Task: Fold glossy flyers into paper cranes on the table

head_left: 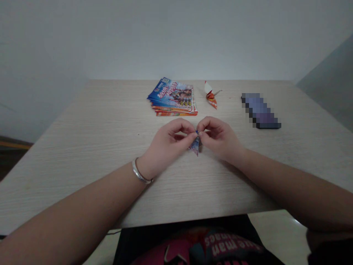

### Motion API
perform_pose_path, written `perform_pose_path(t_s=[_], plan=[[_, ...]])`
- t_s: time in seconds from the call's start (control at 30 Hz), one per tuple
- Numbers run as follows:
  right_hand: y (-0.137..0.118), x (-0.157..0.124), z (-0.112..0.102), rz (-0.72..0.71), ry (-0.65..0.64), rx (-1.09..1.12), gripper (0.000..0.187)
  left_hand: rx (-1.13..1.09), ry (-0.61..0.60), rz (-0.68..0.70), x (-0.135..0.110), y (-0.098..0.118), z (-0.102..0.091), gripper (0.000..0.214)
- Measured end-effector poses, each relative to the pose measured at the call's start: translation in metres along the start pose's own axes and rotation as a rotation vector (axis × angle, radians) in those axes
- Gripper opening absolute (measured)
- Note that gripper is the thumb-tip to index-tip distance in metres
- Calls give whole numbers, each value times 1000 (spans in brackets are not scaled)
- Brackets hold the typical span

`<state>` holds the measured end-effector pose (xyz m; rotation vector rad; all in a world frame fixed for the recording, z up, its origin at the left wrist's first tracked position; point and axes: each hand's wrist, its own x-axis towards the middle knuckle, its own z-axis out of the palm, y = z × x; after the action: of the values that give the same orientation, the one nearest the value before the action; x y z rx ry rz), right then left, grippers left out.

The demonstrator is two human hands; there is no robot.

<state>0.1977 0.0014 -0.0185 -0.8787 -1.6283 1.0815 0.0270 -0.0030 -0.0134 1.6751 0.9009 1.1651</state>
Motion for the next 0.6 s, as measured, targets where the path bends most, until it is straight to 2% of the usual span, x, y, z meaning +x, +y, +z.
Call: perform_pose_path(t_s=[0.2,0.4,0.6], plan=[[4,0,-1,18,7,25,9,-38,34,-75,2,0,-1,11],[2,0,0,54,-44,91,12,-159,25,-129,0,2,-1,9],[2,3,3,168,-61,122,15,-188,-6,-171,2,1,3,12]])
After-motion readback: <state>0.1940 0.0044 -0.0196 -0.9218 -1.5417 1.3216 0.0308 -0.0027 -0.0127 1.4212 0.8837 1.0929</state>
